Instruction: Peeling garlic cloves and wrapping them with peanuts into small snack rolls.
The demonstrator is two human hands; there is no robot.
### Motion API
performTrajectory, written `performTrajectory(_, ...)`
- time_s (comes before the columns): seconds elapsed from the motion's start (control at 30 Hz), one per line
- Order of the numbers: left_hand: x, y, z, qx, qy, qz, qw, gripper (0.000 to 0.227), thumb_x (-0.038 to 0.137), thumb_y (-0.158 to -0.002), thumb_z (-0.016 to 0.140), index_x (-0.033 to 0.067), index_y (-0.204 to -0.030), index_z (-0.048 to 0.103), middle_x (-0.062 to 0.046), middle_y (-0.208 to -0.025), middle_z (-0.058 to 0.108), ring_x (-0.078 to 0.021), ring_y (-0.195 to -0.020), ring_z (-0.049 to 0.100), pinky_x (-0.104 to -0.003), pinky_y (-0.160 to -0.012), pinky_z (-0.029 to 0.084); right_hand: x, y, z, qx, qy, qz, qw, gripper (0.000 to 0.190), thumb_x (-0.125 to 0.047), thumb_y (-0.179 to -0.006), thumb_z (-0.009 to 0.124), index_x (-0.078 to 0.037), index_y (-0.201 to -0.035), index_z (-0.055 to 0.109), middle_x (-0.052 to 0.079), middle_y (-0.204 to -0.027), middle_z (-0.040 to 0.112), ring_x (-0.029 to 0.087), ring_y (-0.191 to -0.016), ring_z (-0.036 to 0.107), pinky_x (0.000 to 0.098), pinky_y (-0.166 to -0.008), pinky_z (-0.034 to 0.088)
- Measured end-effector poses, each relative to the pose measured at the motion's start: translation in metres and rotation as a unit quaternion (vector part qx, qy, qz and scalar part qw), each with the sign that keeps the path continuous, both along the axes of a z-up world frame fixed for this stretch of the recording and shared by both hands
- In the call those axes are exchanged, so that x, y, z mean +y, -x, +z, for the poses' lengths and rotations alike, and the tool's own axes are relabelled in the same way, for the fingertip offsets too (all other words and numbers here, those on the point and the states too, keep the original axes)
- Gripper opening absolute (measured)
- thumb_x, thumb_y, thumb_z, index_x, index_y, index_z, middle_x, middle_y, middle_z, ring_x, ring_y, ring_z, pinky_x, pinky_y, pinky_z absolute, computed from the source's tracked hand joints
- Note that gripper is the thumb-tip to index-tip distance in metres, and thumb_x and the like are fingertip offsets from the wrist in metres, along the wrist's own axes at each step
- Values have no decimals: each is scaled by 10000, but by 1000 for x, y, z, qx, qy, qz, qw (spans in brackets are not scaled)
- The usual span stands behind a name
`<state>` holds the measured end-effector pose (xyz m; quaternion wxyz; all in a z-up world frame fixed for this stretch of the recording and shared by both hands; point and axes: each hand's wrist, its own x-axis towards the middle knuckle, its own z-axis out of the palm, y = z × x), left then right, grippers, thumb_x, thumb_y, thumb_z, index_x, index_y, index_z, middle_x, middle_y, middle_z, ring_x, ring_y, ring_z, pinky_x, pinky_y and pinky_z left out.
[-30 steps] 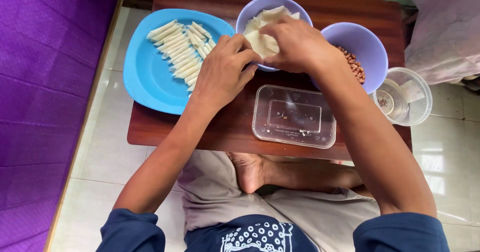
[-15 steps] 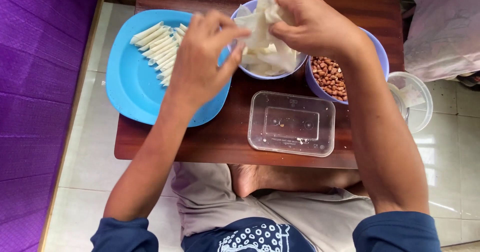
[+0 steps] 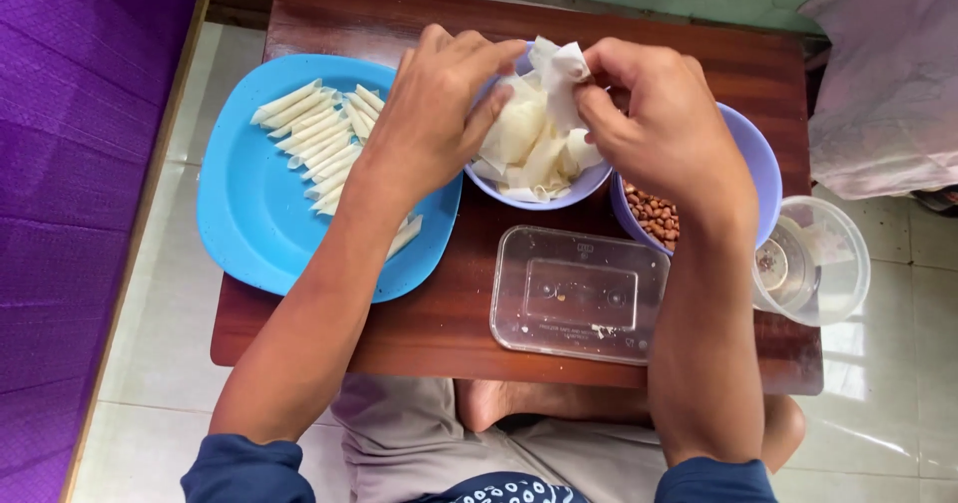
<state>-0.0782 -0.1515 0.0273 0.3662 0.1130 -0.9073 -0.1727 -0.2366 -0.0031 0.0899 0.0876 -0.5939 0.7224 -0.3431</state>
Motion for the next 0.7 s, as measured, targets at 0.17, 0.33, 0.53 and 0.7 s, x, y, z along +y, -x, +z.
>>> performTrajectory(0.17, 10, 1, 4, -6, -32, -53, 998, 602, 168, -854, 847, 116, -1388, 576, -36, -1187, 687, -236, -992, 538, -369, -916, 408, 7, -14, -1, -34, 21, 5, 999, 134, 40, -903, 572, 40, -989, 675, 49, -728, 620, 136, -588, 444, 285, -513, 366)
performTrajectory(0.33, 10, 3, 4, 36, -30, -69, 996, 317, 148, -970, 732, 83, -1273, 665, -33, -1139, 733, -221, -941, 564, -362, -903, 410, 4, -13, -14, 34, 92, 11, 995, 233, 97, -898, 611, 85, -1120, 683, 164, -968, 743, 235, -710, 634, 336, -612, 500)
performTrajectory(0.53, 9, 0, 0, 43, -25, -27, 998, 357, 120, -1020, 729, 62, -1358, 629, -47, -1012, 719, -199, -875, 562, -347, -863, 421, 6, -14, -13, 48, 101, -8, 994, 229, 92, -892, 634, 105, -1114, 691, 178, -944, 753, 237, -672, 648, 329, -580, 497)
performTrajectory(0.7, 10, -3, 13, 83, -61, -20, 994, 291, 48, -1029, 703, -28, -1301, 633, -150, -1088, 752, -210, -803, 637, -348, -720, 524, 8, -11, -13, -9, 24, 51, 998, 235, 29, -838, 622, 38, -1036, 747, 75, -761, 693, 154, -529, 475, 286, -487, 404)
